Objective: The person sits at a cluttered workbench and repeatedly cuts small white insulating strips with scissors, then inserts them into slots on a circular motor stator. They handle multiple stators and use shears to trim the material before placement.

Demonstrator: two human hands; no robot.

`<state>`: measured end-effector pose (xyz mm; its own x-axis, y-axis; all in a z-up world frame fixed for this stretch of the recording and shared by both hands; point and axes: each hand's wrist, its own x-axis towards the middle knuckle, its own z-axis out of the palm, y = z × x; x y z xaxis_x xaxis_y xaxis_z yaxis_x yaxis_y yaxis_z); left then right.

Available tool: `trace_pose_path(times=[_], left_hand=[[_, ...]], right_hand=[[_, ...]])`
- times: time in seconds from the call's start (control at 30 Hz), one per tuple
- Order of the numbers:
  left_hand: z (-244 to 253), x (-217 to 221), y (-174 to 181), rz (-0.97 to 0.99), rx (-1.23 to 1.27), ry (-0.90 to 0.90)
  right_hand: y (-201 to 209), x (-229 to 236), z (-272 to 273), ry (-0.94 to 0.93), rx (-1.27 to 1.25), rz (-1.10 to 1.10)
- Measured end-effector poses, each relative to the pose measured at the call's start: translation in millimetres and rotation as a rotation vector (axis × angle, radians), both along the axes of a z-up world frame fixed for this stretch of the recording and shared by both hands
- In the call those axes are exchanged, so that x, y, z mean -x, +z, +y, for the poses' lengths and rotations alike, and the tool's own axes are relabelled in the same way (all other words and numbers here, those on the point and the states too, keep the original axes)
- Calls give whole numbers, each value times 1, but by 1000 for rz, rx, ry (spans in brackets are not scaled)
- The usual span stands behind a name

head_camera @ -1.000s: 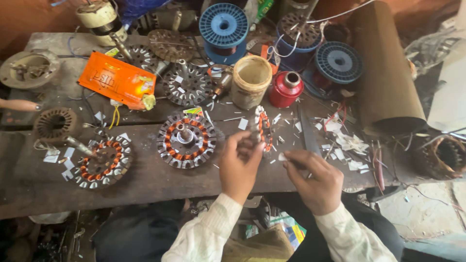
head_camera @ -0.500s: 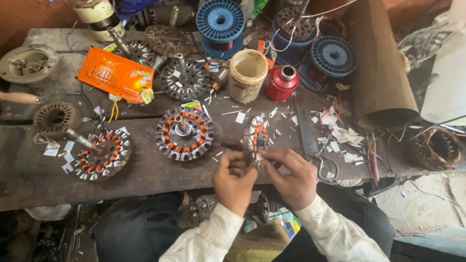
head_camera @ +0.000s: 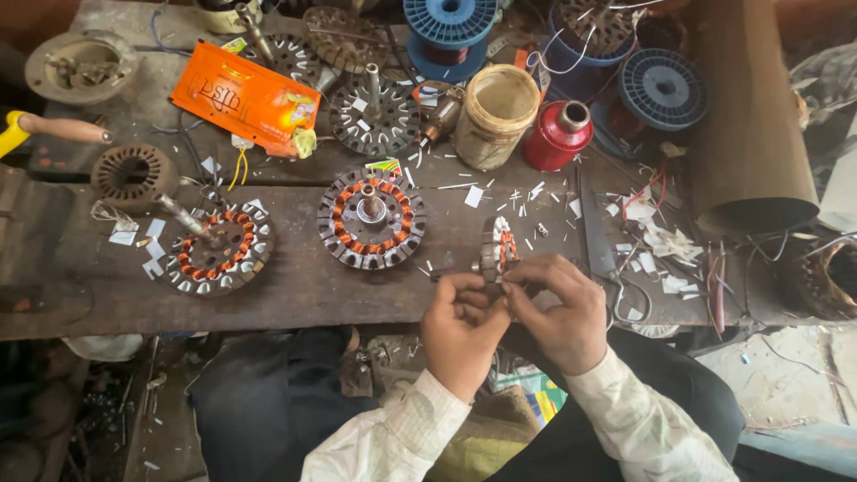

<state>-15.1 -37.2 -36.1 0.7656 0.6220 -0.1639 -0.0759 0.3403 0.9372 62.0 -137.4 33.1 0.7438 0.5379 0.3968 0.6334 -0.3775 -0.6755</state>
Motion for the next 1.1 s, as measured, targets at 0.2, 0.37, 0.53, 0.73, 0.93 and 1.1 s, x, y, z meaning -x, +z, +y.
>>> trace_pose_path(times=[0.2, 0.37, 0.53, 0.73, 0.93, 1.1], left_hand=[[3, 4, 2, -29, 12, -44], [7, 5, 9, 51, -86, -62], [11, 13, 12, 67, -94, -117], [15, 16, 21, 16, -44, -133], [8, 16, 8, -115, 102, -122], [14, 13, 4, -34, 123, -141]], right_hand=[[20, -27, -13, 356, 133, -169], [21, -17, -11, 294, 171, -198], [16, -11, -9, 176, 151, -108], [12, 0, -9, 98, 81, -60], [9, 19, -5, 72, 177, -229], [12, 23, -6, 39, 139, -61]])
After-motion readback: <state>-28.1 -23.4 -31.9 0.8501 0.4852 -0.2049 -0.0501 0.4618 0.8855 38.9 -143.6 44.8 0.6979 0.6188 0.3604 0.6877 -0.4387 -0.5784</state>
